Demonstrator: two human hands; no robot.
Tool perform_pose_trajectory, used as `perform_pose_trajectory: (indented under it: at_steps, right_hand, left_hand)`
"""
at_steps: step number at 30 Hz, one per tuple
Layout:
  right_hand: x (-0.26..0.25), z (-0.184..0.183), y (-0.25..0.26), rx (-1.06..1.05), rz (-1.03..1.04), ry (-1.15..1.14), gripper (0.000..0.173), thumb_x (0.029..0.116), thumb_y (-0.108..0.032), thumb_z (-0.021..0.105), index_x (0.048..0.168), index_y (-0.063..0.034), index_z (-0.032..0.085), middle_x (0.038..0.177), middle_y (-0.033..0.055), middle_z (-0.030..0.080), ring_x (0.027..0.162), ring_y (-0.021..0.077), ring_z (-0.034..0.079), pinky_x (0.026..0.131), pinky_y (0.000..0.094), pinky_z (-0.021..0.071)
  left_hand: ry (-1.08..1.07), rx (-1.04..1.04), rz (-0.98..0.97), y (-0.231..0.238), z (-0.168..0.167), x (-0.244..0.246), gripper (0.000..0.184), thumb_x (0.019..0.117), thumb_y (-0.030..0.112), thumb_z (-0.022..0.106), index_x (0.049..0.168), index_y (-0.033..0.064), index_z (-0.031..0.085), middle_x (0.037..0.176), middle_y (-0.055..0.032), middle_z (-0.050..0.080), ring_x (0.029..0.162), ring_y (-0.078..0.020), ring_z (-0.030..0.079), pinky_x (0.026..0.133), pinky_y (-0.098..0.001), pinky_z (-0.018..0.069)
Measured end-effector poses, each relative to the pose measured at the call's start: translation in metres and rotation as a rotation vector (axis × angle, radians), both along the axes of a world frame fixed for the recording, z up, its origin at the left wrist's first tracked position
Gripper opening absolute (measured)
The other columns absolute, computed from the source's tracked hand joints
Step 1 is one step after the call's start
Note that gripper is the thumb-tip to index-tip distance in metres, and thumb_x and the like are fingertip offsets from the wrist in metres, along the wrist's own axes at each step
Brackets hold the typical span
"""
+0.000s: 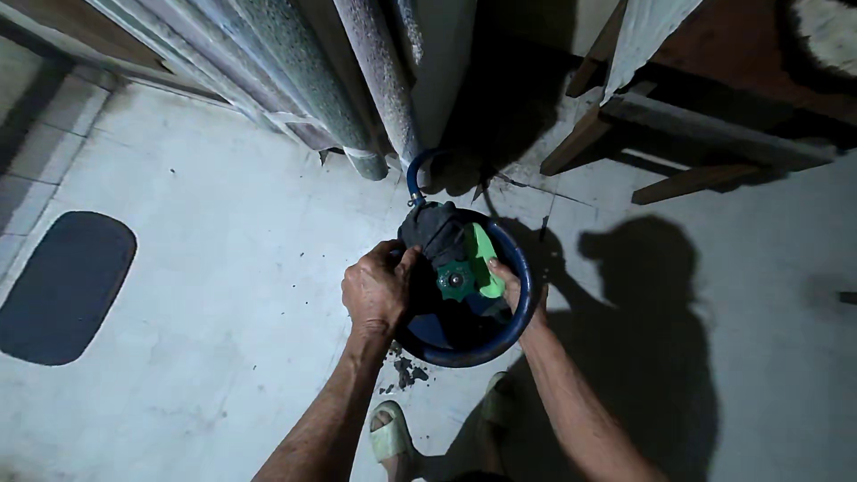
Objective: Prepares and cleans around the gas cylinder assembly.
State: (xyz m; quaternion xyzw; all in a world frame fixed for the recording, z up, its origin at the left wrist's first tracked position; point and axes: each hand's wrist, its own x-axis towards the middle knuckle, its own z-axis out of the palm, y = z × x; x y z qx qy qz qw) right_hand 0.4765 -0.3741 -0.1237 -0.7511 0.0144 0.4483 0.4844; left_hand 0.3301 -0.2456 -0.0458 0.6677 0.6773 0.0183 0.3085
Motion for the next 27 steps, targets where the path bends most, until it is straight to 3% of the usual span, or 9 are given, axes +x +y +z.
perform_pose_trajectory:
  at_steps: [2,6,10,12,16,20,22,24,27]
  right_hand:
    - [-0.001,-0.001,-0.003,0.004,-0.002,0.001,0.039,0.0883,-0.036,0.08,0.11,-0.005,0.072,0.104,0.0101,0.073,0.097,0.021,0.068,0.088,0.0453,0.0561]
    - [-0.004,-0.001,-0.018,-0.01,-0.16,0.009,0.022,0.0874,-0.021,0.082,0.093,-0.0025,0.071,0.083,0.0066,0.071,0.076,0.0145,0.067,0.069,0.0337,0.0563]
    - [0.008,0.004,0.004,-0.04,-0.019,-0.101,0.022,0.0873,-0.02,0.082,0.098,-0.0037,0.072,0.082,0.0012,0.069,0.068,0.0055,0.061,0.066,0.0264,0.0535]
    - [0.01,0.003,-0.008,-0.025,0.036,-0.068,0.028,0.0879,-0.023,0.081,0.103,-0.0029,0.071,0.088,0.004,0.071,0.076,0.0096,0.066,0.073,0.0306,0.057]
    - [0.013,0.007,-0.024,-0.1,0.241,-0.048,0.024,0.0932,-0.027,0.076,0.093,-0.0044,0.067,0.074,0.0008,0.062,0.064,0.0086,0.056,0.063,0.0274,0.0498]
    - [0.014,0.006,-0.005,0.021,0.542,-0.057,0.026,0.1018,-0.024,0.064,0.084,-0.0054,0.07,0.065,-0.0041,0.06,0.056,0.0008,0.051,0.056,0.0181,0.0445]
    - [0.026,0.005,-0.015,0.052,0.65,-0.069,0.025,0.1013,-0.025,0.065,0.087,-0.0057,0.07,0.071,-0.0011,0.062,0.061,0.0044,0.054,0.059,0.0224,0.0459]
    - [0.046,0.006,-0.031,-0.001,0.666,-0.108,0.02,0.0984,-0.024,0.07,0.101,-0.0042,0.07,0.085,0.0046,0.068,0.074,0.0107,0.062,0.07,0.0319,0.0546]
    - [0.055,0.0,-0.037,0.006,0.679,-0.138,0.014,0.0973,-0.02,0.07,0.092,-0.0068,0.07,0.079,0.0013,0.067,0.07,0.0081,0.061,0.066,0.0289,0.0525]
  left_hand:
    - [0.017,-0.015,0.006,0.0,-0.001,0.001,0.029,0.0991,0.04,0.067,0.116,0.0186,0.075,0.097,-0.0085,0.077,0.092,-0.0348,0.071,0.079,-0.0662,0.049]
    - [0.026,-0.019,-0.011,0.0,0.001,0.0,0.027,0.0996,0.037,0.067,0.114,0.0166,0.075,0.1,-0.0111,0.076,0.095,-0.0369,0.071,0.08,-0.0671,0.0492]
    - [0.029,-0.008,-0.047,0.0,-0.002,-0.002,0.028,0.0991,0.037,0.067,0.112,0.0143,0.076,0.108,-0.0153,0.074,0.103,-0.0411,0.068,0.083,-0.0689,0.0486]
    - [0.035,-0.001,-0.035,0.002,-0.002,0.0,0.027,0.0981,0.037,0.069,0.112,0.0143,0.077,0.111,-0.0149,0.073,0.106,-0.04,0.068,0.085,-0.0677,0.0488]
    - [0.041,-0.004,-0.024,0.002,-0.001,0.0,0.027,0.098,0.036,0.069,0.111,0.0141,0.077,0.11,-0.0163,0.072,0.105,-0.0407,0.067,0.083,-0.0665,0.0486]
    - [0.05,-0.001,-0.02,0.002,-0.002,0.001,0.026,0.0981,0.037,0.069,0.111,0.0153,0.077,0.11,-0.0152,0.072,0.105,-0.0395,0.067,0.083,-0.0666,0.0491]
    - [0.058,-0.004,-0.008,0.002,-0.002,0.001,0.026,0.098,0.038,0.069,0.111,0.017,0.077,0.11,-0.0137,0.073,0.106,-0.0374,0.067,0.084,-0.0659,0.0496]
    - [0.057,0.007,-0.011,0.002,-0.002,0.001,0.025,0.0981,0.036,0.069,0.11,0.0162,0.077,0.109,-0.0137,0.073,0.106,-0.0375,0.068,0.083,-0.0654,0.0496]
    - [0.06,0.019,-0.014,0.001,-0.004,0.0,0.025,0.0979,0.037,0.069,0.108,0.016,0.077,0.108,-0.0131,0.073,0.105,-0.0369,0.068,0.083,-0.0648,0.05]
